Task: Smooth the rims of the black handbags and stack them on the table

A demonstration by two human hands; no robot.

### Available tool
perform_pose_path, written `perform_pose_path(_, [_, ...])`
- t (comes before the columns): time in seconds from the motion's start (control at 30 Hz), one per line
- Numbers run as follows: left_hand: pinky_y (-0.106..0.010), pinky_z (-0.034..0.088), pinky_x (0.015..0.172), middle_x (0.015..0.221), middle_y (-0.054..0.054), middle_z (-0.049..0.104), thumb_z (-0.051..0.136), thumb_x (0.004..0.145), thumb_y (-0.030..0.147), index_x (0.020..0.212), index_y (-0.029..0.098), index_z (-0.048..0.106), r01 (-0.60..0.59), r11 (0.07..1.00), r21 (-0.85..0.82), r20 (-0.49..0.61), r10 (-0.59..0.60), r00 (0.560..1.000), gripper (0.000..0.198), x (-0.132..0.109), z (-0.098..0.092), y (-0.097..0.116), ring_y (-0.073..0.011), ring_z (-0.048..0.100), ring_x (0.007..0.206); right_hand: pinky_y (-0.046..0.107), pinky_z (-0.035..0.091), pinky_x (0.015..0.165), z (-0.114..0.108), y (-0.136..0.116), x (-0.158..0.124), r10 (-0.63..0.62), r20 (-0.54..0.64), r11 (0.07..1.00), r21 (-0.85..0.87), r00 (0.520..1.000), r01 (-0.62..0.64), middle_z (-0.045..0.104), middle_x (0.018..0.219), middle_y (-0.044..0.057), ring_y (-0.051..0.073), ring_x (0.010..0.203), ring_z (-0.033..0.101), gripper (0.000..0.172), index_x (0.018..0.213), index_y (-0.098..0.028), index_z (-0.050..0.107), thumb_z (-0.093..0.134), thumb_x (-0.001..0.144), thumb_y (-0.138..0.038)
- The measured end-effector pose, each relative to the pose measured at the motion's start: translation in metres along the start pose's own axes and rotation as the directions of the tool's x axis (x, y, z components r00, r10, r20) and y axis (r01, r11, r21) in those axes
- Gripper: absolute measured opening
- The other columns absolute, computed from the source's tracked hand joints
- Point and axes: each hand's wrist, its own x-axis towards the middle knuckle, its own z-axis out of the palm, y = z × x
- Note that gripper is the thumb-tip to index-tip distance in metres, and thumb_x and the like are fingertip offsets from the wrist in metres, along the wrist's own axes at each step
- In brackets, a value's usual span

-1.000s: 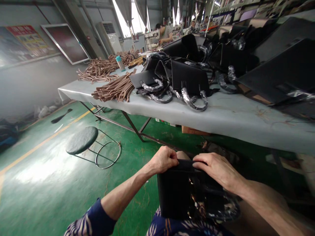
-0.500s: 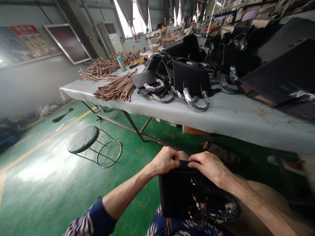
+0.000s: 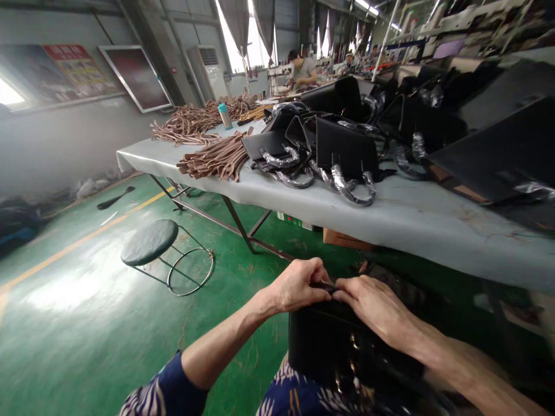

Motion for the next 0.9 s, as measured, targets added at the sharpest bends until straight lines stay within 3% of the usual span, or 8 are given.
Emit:
perform_pose_path(0.17, [-0.03, 0.04, 0.081, 0.111, -0.007, 0.052, 0.071, 0.054, 0.024, 0.122, 0.021, 0.036, 0.164, 0.984, -0.068, -0.182, -0.174, 0.968, 0.076, -0.001, 0.003, 0.004, -0.0208, 0.05, 0.096, 0.029, 0.034, 0.054, -0.023, -0.003, -0.012, 0.058, -0.215, 0.905, -0.4, 0.975, -0.142, 0.065, 0.064, 0.005, 0.022, 0.063, 0.063, 0.018, 0.078, -0.02, 0.06, 0.043, 0.084, -0.02])
perform_pose_path(0.27, [-0.03, 0.042, 0.079, 0.118, -0.01, 0.047, 0.071, 0.056, 0.032, 0.128, 0.019, 0.03, 0.224, 0.928, -0.297, -0.213, -0.293, 0.932, 0.083, 0.005, 0.023, 0.006, -0.021, 0.05, 0.097, 0.029, 0.035, 0.054, -0.037, -0.012, -0.019, 0.032, -0.306, 0.837, -0.513, 0.952, -0.193, 0.066, 0.068, 0.008, 0.022, 0.064, 0.064, 0.017, 0.087, -0.016, 0.059, 0.045, 0.079, -0.008])
perform_pose_path(0.37, [-0.029, 0.041, 0.082, 0.12, -0.011, 0.045, 0.073, 0.054, 0.032, 0.13, 0.018, 0.027, 0.157, 0.881, -0.447, -0.287, -0.307, 0.907, 0.09, 0.014, 0.048, 0.01, -0.0208, 0.049, 0.1, 0.028, 0.035, 0.053, -0.046, -0.019, -0.02, 0.071, -0.32, 0.807, -0.538, 0.945, -0.243, 0.066, 0.067, 0.009, 0.022, 0.064, 0.064, 0.019, 0.087, -0.013, 0.058, 0.045, 0.077, -0.005])
perform_pose_path(0.53, [-0.027, 0.039, 0.085, 0.119, -0.008, 0.049, 0.069, 0.052, 0.012, 0.128, 0.019, 0.031, 0.113, 0.914, -0.39, -0.385, -0.273, 0.881, 0.085, 0.03, 0.055, 0.006, -0.0195, 0.049, 0.099, 0.029, 0.033, 0.052, -0.051, -0.002, -0.017, 0.07, -0.331, 0.801, -0.543, 0.941, -0.25, 0.064, 0.065, 0.009, 0.022, 0.061, 0.063, 0.016, 0.084, -0.016, 0.057, 0.043, 0.081, -0.01])
perform_pose_path(0.63, [-0.022, 0.041, 0.068, 0.106, -0.005, 0.057, 0.049, 0.053, -0.003, 0.124, 0.018, 0.036, 0.142, 0.911, -0.386, -0.214, -0.239, 0.947, 0.076, 0.037, 0.027, -0.001, -0.0136, 0.053, 0.081, 0.029, 0.031, 0.052, -0.055, 0.013, -0.017, 0.087, -0.297, 0.836, -0.497, 0.951, -0.232, 0.064, 0.062, 0.007, 0.022, 0.06, 0.062, 0.017, 0.078, -0.021, 0.057, 0.042, 0.085, -0.023])
perform_pose_path(0.7, [-0.019, 0.039, 0.057, 0.09, -0.002, 0.06, 0.044, 0.051, -0.004, 0.117, 0.015, 0.046, 0.181, 0.895, -0.409, 0.05, -0.176, 0.983, 0.069, 0.039, 0.001, -0.004, -0.0105, 0.051, 0.067, 0.03, 0.032, 0.053, -0.059, 0.017, -0.019, 0.099, -0.249, 0.872, -0.445, 0.963, -0.204, 0.064, 0.064, 0.007, 0.023, 0.063, 0.061, 0.019, 0.073, -0.023, 0.057, 0.043, 0.084, -0.03])
perform_pose_path(0.8, [-0.017, 0.038, 0.058, 0.075, 0.002, 0.059, 0.044, 0.051, -0.004, 0.104, 0.015, 0.059, 0.199, 0.917, -0.345, 0.309, -0.089, 0.947, 0.058, 0.035, -0.029, -0.005, -0.0091, 0.051, 0.065, 0.03, 0.035, 0.058, -0.057, 0.017, -0.022, 0.102, -0.159, 0.935, -0.322, 0.982, -0.149, 0.065, 0.068, 0.005, 0.022, 0.07, 0.06, 0.023, 0.067, -0.023, 0.055, 0.043, 0.084, -0.033])
perform_pose_path(0.9, [-0.019, 0.041, 0.065, 0.074, 0.003, 0.061, 0.047, 0.052, -0.003, 0.098, 0.015, 0.064, 0.244, 0.925, -0.293, 0.419, -0.106, 0.902, 0.052, 0.024, -0.035, -0.009, -0.0105, 0.053, 0.069, 0.03, 0.036, 0.063, -0.042, 0.016, -0.023, 0.051, -0.1, 0.979, -0.191, 0.994, -0.07, 0.064, 0.07, 0.003, 0.02, 0.071, 0.059, 0.026, 0.067, -0.024, 0.054, 0.04, 0.086, -0.034])
